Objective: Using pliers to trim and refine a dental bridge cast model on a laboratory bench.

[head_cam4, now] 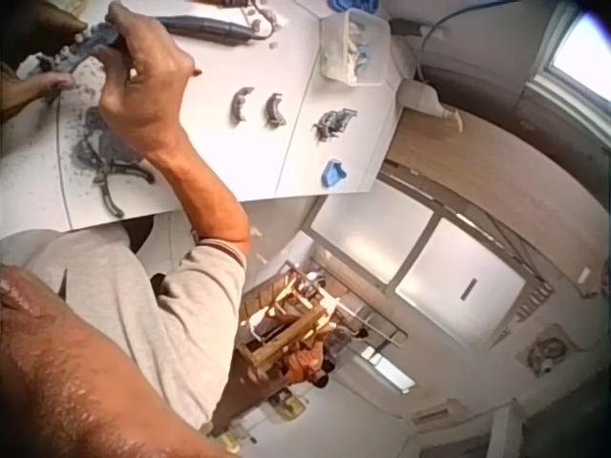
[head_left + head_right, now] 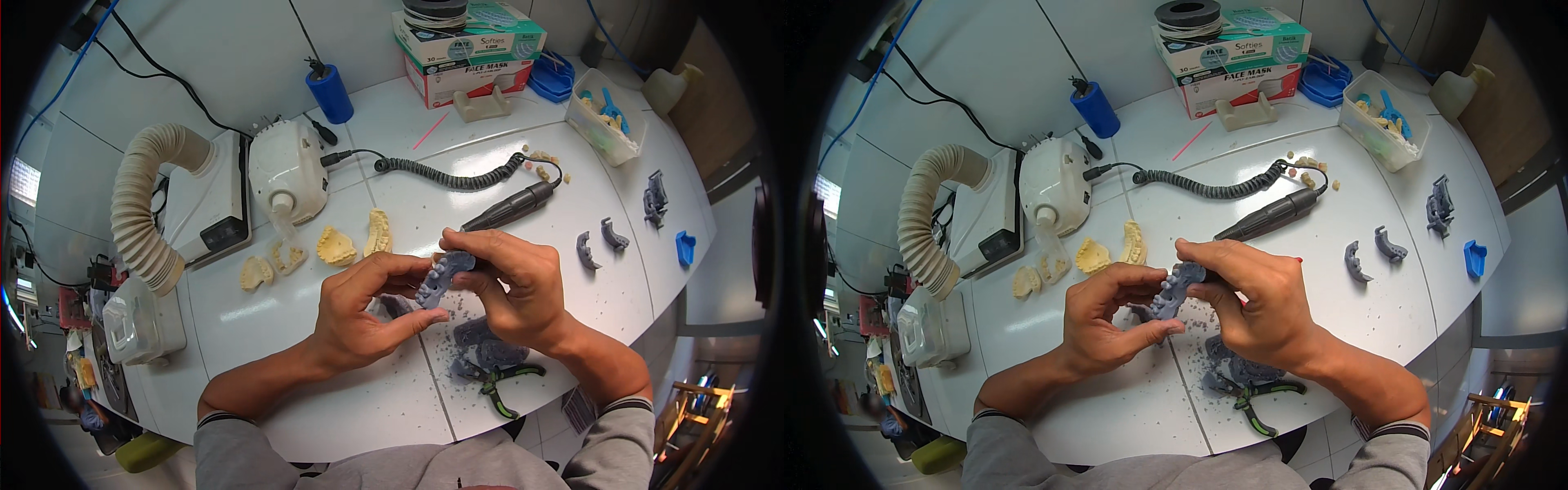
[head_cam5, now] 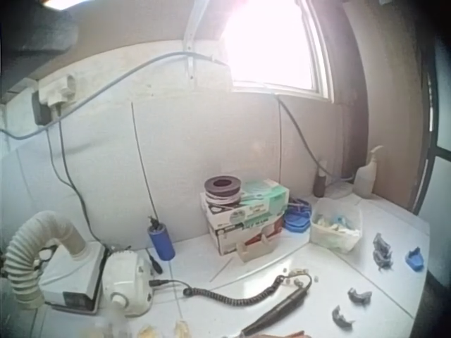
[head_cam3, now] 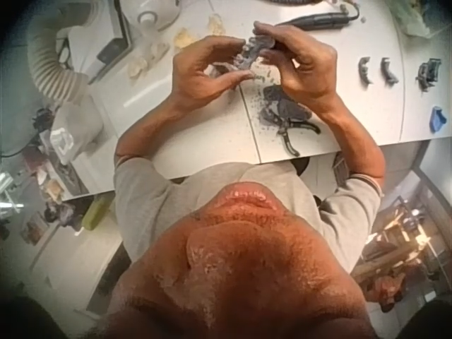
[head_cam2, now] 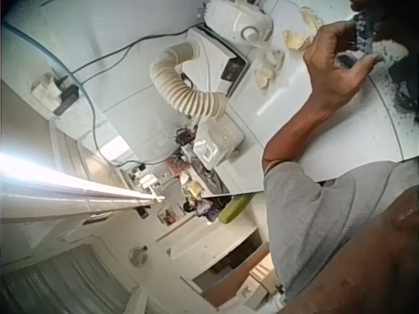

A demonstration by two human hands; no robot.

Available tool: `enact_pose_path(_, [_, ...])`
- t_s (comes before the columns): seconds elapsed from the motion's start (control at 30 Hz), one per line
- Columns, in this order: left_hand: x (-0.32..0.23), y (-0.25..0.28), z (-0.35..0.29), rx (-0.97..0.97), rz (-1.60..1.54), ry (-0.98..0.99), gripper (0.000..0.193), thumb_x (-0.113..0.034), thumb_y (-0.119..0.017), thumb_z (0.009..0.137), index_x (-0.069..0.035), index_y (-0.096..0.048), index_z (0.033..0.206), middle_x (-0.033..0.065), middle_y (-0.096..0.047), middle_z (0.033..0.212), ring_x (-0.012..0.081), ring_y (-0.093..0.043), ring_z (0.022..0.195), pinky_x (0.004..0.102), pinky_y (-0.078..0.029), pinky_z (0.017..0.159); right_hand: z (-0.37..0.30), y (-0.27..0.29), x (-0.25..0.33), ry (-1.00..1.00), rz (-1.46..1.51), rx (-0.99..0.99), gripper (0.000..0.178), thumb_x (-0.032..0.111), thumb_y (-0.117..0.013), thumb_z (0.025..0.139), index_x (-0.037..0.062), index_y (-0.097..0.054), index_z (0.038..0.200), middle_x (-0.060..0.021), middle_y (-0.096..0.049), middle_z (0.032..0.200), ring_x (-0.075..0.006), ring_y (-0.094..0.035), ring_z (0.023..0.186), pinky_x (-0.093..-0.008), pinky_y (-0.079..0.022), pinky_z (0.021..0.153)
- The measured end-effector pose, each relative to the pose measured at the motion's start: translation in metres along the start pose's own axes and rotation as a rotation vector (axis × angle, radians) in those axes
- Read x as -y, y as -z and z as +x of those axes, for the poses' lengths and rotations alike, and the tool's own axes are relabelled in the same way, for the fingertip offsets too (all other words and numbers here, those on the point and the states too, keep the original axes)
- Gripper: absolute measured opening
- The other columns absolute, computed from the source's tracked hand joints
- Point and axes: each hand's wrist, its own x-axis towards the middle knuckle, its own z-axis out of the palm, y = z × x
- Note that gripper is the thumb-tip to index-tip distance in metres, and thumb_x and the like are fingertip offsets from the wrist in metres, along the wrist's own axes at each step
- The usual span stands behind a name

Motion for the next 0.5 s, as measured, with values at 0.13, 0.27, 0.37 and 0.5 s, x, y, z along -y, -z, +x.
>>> enact_pose_path(0.13, [0.005, -0.001, 0.001, -0.001, -0.004, -0.033, 0.049, 0.001, -0.087, 0.086, 0.006, -0.064, 0.129, 0.0163, -0.069, 0.125, 0.0190, -0.074, 0.107, 0.0309, -0.063, 0.093, 0.001, 0.006, -0.005, -0.047, 0.114, 0.069, 0.042, -0.013, -0.075, 0.086, -0.0050, -0.071, 0.128, -0.0189, -0.076, 0.113, -0.0239, -0.077, 0.108, -0.0314, -0.066, 0.085])
enact_pose_path(0.27, [0.002, -0.001, 0.002, -0.020, -0.165, 0.056, 0.044, 0.007, -0.082, 0.087, 0.005, -0.066, 0.128, 0.0169, -0.065, 0.129, 0.0204, -0.070, 0.115, 0.0316, -0.062, 0.097, 0.002, 0.008, -0.012, -0.276, 0.440, 0.119, 0.042, -0.012, -0.073, 0.089, -0.0077, -0.069, 0.131, -0.0178, -0.075, 0.117, -0.0239, -0.075, 0.111, -0.0337, -0.065, 0.094])
enact_pose_path(0.37, [0.016, 0.006, 0.005, -0.023, 0.050, -0.145, 0.045, 0.011, -0.079, 0.087, 0.002, -0.066, 0.129, 0.0169, -0.060, 0.133, 0.0234, -0.064, 0.128, 0.0347, -0.058, 0.107, 0.007, 0.011, -0.008, -0.343, 0.540, 0.186, 0.042, -0.010, -0.074, 0.091, -0.0075, -0.068, 0.133, -0.0188, -0.074, 0.120, -0.0245, -0.074, 0.113, -0.0353, -0.063, 0.100])
enact_pose_path(0.5, [0.014, 0.005, 0.007, -0.048, 0.122, -0.166, 0.046, 0.013, -0.077, 0.087, 0.000, -0.066, 0.130, 0.0163, -0.057, 0.134, 0.0256, -0.059, 0.135, 0.0373, -0.054, 0.113, 0.006, 0.012, -0.009, -0.279, 0.445, 0.207, 0.049, -0.014, -0.075, 0.088, -0.0084, -0.064, 0.136, -0.0223, -0.070, 0.128, -0.0261, -0.072, 0.119, -0.0375, -0.063, 0.104])
